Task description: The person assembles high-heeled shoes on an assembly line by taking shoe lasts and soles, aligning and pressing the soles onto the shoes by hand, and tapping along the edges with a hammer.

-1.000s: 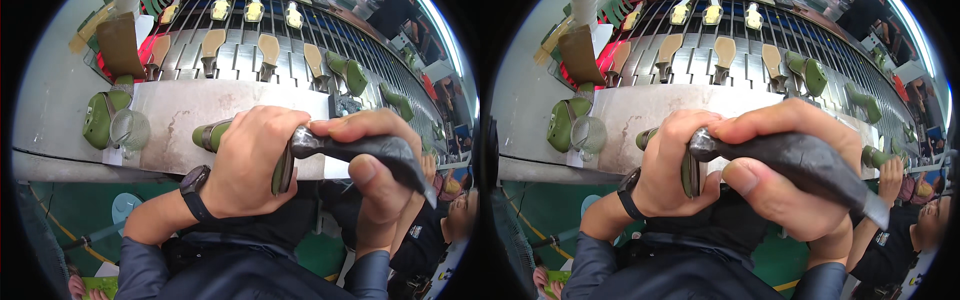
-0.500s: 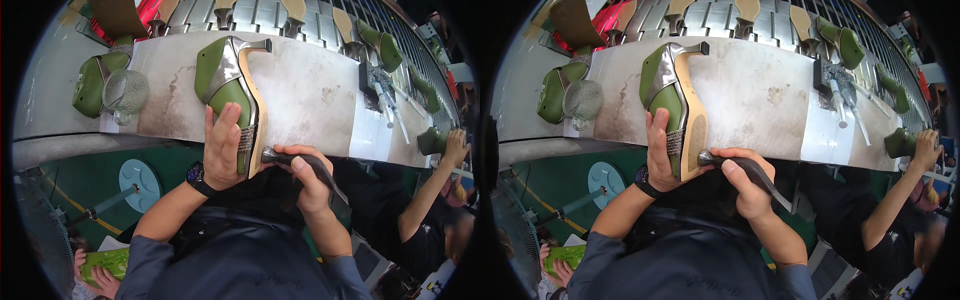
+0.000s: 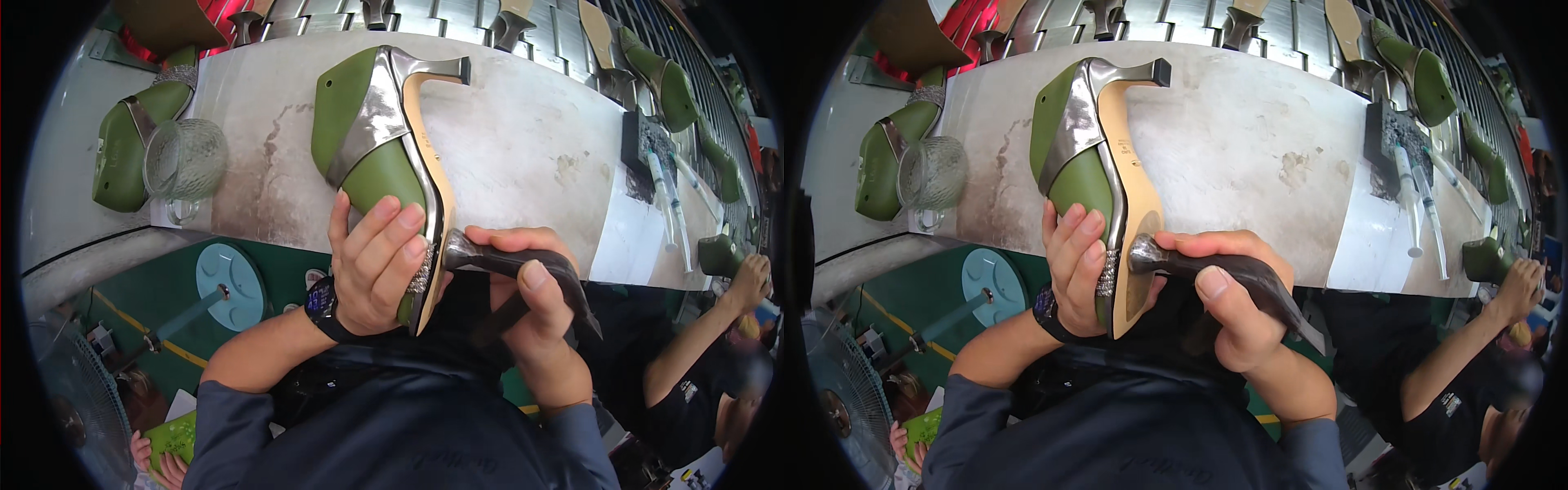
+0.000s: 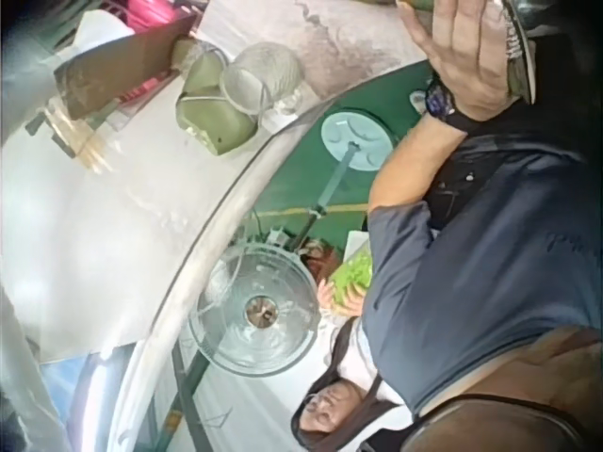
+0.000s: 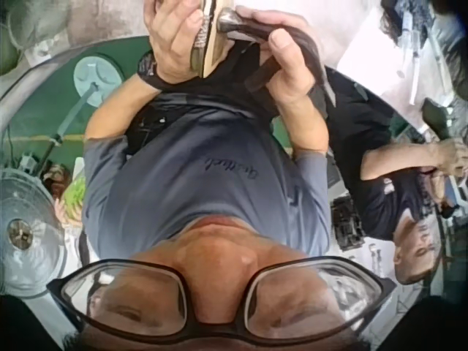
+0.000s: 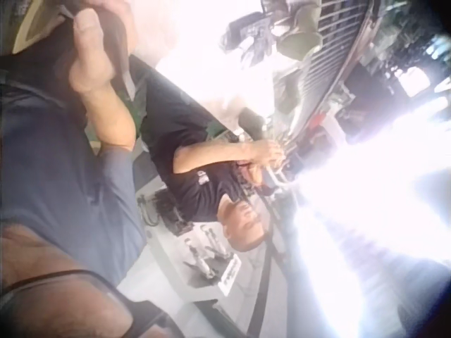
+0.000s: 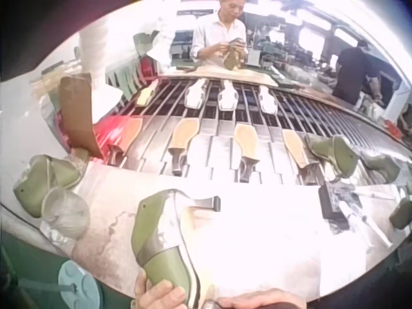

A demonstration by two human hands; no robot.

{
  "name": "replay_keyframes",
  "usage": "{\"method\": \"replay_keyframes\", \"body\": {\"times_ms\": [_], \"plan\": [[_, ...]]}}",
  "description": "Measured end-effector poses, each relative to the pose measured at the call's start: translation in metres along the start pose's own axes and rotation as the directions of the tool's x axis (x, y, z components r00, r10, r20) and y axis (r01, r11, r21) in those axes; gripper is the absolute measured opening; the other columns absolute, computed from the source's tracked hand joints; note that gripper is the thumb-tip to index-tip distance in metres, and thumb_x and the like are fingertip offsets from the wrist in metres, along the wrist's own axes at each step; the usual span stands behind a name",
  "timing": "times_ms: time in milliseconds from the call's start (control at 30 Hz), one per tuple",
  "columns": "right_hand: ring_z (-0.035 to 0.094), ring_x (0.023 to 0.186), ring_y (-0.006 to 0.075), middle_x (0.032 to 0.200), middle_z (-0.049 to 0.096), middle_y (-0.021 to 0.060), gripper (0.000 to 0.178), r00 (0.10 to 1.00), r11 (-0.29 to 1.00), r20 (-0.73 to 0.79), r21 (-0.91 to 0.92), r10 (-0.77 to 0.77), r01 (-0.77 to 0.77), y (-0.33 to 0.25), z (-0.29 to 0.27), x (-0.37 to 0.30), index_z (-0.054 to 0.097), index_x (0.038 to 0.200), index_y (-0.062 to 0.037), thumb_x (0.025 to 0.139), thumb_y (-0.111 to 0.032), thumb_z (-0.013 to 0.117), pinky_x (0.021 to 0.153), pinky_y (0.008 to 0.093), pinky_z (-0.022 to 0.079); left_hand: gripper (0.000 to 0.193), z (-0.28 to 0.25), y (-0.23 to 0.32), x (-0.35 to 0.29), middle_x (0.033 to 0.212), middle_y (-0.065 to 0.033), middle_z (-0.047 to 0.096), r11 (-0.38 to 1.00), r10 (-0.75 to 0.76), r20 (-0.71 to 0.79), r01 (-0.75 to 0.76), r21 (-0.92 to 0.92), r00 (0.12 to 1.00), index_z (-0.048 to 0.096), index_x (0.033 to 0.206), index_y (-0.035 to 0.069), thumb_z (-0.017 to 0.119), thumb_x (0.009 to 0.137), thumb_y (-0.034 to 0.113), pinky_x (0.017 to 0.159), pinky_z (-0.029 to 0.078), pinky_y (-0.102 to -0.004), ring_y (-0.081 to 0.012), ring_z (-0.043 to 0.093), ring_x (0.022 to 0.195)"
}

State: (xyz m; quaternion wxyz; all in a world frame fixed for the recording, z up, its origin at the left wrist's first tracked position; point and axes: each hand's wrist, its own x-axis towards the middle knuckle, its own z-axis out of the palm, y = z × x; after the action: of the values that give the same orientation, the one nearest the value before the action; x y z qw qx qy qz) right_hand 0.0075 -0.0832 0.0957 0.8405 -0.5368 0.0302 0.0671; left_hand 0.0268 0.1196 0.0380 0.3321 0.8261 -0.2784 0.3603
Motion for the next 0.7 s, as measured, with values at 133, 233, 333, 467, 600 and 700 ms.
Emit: {"method": "replay_keyframes", "body": {"times_ms": [133, 233, 333, 467, 600, 700], "plan": [[0.071, 0.111, 0.0261, 0.119, 0.074, 0.0232, 0.029, 0.982, 0.969, 0.172, -0.217, -0.08, 0.117, -0.039, 0.006, 0.021, 0.068, 0.117, 0.0057, 0.093, -0.011, 0.068, 0.1, 0.0373, 0.054, 0.069, -0.008, -0.006, 0.002, 0.142, -0.0256, 0.052, 0.99, 0.113, 0.13, -0.123, 0.069, 0.985, 0.04, 0.142, -0.003, 0.073, 0.095, 0.036, 0.117, 0.035, -0.069, -0.0425, 0.051, 0.136], [0.076, 0.097, 0.0221, 0.107, 0.077, 0.0171, 0.027, 0.962, 0.882, 0.272, -0.457, 0.014, 0.116, -0.069, 0.011, 0.043, 0.072, 0.111, 0.004, 0.087, -0.006, 0.078, 0.087, 0.0314, 0.059, 0.04, 0.0, 0.001, 0.002, 0.138, -0.012, 0.063, 0.998, -0.04, 0.019, 0.041, -0.042, 0.999, 0.053, 0.132, 0.009, 0.07, 0.097, 0.018, 0.121, 0.031, -0.0645, -0.031, 0.059, 0.132], [0.075, 0.101, 0.0339, 0.107, 0.076, 0.0257, 0.039, 0.935, 0.798, 0.349, -0.581, 0.071, 0.156, -0.081, 0.022, 0.043, 0.071, 0.106, 0.007, 0.081, -0.022, 0.079, 0.094, 0.0406, 0.057, 0.037, -0.004, 0.003, 0.001, 0.14, -0.0124, 0.063, 0.997, -0.066, 0.018, 0.067, -0.04, 0.998, 0.054, 0.131, 0.008, 0.068, 0.098, 0.013, 0.121, 0.031, -0.064, -0.0311, 0.059, 0.132], [0.076, 0.096, 0.0345, 0.101, 0.076, 0.0236, 0.035, 0.876, 0.715, 0.479, -0.594, -0.055, 0.369, -0.077, 0.026, 0.039, 0.072, 0.103, 0.0062, 0.081, -0.02, 0.081, 0.089, 0.0417, 0.059, 0.034, -0.004, 0.003, 0.003, 0.14, -0.0124, 0.063, 0.995, -0.071, 0.021, 0.073, -0.068, 0.997, 0.055, 0.131, 0.008, 0.065, 0.099, 0.011, 0.122, 0.029, -0.0629, -0.0302, 0.058, 0.133], [0.076, 0.09, 0.0344, 0.095, 0.076, 0.0212, 0.035, 0.812, 0.617, 0.582, -0.623, -0.045, 0.481, -0.084, 0.035, 0.039, 0.072, 0.1, 0.0069, 0.082, -0.021, 0.083, 0.083, 0.0419, 0.061, 0.033, -0.003, 0.002, 0.002, 0.14, -0.0119, 0.064, 0.996, -0.067, 0.007, 0.068, -0.058, 0.998, 0.054, 0.131, 0.008, 0.064, 0.1, 0.012, 0.123, 0.029, -0.062, -0.0292, 0.059, 0.133], [0.077, 0.086, 0.0348, 0.09, 0.075, 0.0197, 0.034, 0.766, 0.575, 0.641, -0.606, -0.057, 0.55, -0.08, 0.041, 0.032, 0.072, 0.099, 0.0069, 0.08, -0.019, 0.084, 0.079, 0.0409, 0.063, 0.032, -0.006, 0.005, 0.004, 0.139, -0.0118, 0.065, 0.992, -0.096, 0.019, 0.097, -0.074, 0.995, 0.054, 0.131, 0.009, 0.063, 0.101, 0.012, 0.123, 0.03, -0.0617, -0.0294, 0.059, 0.133]]}}
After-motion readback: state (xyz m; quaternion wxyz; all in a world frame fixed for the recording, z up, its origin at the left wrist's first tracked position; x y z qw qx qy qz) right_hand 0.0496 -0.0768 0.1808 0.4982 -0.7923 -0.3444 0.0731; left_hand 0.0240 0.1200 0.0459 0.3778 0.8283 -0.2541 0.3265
